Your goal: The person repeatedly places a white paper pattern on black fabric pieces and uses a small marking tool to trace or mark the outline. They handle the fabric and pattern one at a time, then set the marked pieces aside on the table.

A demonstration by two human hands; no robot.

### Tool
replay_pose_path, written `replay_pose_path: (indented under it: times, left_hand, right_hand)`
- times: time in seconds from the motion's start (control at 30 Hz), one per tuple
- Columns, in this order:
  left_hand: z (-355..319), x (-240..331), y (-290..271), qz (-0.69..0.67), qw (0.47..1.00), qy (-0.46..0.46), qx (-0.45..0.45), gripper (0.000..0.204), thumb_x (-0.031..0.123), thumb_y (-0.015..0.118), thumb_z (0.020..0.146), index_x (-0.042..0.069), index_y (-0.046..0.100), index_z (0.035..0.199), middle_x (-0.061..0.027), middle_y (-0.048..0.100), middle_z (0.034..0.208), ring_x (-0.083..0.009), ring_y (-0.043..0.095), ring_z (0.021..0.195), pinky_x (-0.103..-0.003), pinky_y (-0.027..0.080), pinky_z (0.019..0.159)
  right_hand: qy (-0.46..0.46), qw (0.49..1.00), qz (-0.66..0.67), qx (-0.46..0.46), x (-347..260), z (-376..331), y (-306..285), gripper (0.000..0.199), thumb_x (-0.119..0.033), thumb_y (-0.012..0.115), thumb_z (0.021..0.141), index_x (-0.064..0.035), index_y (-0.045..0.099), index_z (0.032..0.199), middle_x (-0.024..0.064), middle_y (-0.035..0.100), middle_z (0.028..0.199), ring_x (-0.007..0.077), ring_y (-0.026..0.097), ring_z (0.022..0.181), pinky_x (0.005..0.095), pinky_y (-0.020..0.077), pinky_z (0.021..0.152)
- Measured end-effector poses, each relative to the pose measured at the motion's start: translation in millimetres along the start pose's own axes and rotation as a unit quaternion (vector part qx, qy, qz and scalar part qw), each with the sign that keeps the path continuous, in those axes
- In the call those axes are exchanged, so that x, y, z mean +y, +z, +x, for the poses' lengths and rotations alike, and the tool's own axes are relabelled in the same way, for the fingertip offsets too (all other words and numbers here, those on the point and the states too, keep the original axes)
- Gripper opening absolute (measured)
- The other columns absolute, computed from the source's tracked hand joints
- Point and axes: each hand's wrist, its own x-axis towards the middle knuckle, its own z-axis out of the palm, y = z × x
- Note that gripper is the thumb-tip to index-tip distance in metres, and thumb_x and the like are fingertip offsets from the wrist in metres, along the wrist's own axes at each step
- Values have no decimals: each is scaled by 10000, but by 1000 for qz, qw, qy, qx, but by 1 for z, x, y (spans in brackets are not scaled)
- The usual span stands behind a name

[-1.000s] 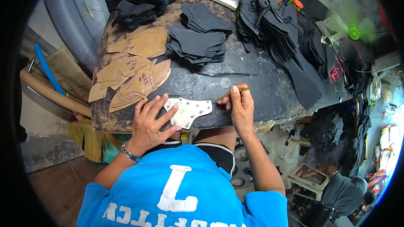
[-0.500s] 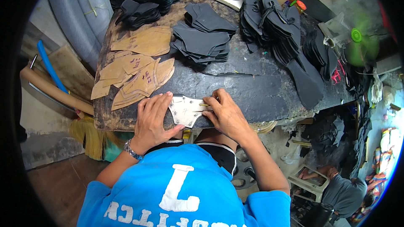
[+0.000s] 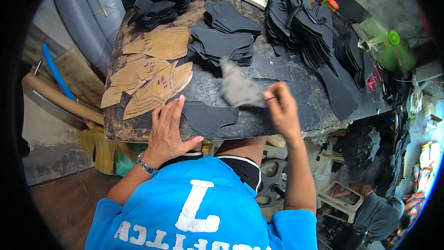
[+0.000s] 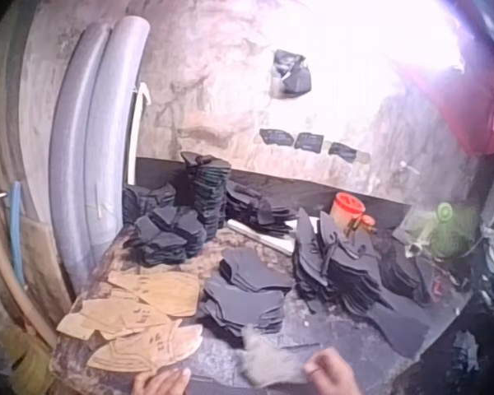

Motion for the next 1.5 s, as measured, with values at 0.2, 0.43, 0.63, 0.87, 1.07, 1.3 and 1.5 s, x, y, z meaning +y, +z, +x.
replay_pose_path:
  times: [0.2, 0.43, 0.63, 0.87, 1.07, 1.3, 1.5]
  left_hand:
    - [2, 0, -1, -7, 1000, 9, 0, 1189, 447, 862, 708, -8, 204, 1587, -246, 428, 1504, -394, 431, 1364, -550, 297, 1123]
    - [-4, -3, -5, -72, 995, 19, 69, 875, 291, 733, 808, -33, 347, 1523, -253, 488, 1464, -400, 468, 1352, -541, 332, 1116]
    - [-11, -18, -22, -296, 932, -157, 138, 602, 142, 672, 862, -29, 506, 1414, -229, 615, 1326, -395, 541, 1275, -471, 401, 1094]
    - [-20, -85, -65, -26, 980, -168, 102, 574, 149, 664, 873, 8, 532, 1414, -230, 476, 1469, -420, 426, 1366, -518, 312, 1149]
    - [-22, -91, -60, 30, 990, -135, 33, 680, 213, 698, 857, 46, 483, 1480, -234, 367, 1572, -436, 305, 1476, -567, 221, 1186]
    - [-17, -100, -48, 46, 986, -150, 59, 688, 280, 714, 866, 33, 499, 1471, -260, 390, 1555, -435, 286, 1494, -554, 209, 1207]
    - [-19, -104, -45, 64, 982, -163, 75, 655, 328, 734, 868, 17, 558, 1417, -252, 435, 1534, -431, 297, 1492, -519, 256, 1208]
  right_hand:
    - [21, 964, 40, 264, 65, 7, -28, 153, -178, 560, 1077, -27, 547, 1054, -48, 484, 870, 34, 422, 735, 179, 381, 665]
    - [7, 929, -260, 265, 84, 6, -19, 166, -118, 547, 1031, 5, 610, 1124, 181, 655, 961, 358, 629, 834, 428, 508, 802]
    - [-13, 890, -421, 176, 80, 8, -17, 175, -113, 519, 1021, -36, 595, 1158, 169, 582, 1046, 366, 558, 971, 466, 444, 864]
    - [35, 885, -434, 165, 75, 6, -12, 204, -153, 506, 1042, -52, 587, 1200, 162, 552, 1056, 356, 538, 978, 478, 421, 861]
    - [16, 879, -448, 165, 73, 6, -11, 193, -130, 535, 1020, -47, 586, 1186, 157, 553, 1050, 352, 534, 971, 466, 423, 853]
    - [-22, 870, -461, 175, 81, 8, -10, 161, -133, 551, 1000, -54, 578, 1139, 161, 548, 1035, 362, 544, 955, 484, 434, 823]
    - [-36, 859, -479, 178, 83, 11, -9, 151, -160, 539, 999, -64, 571, 1111, 159, 552, 1023, 370, 550, 953, 499, 443, 808]
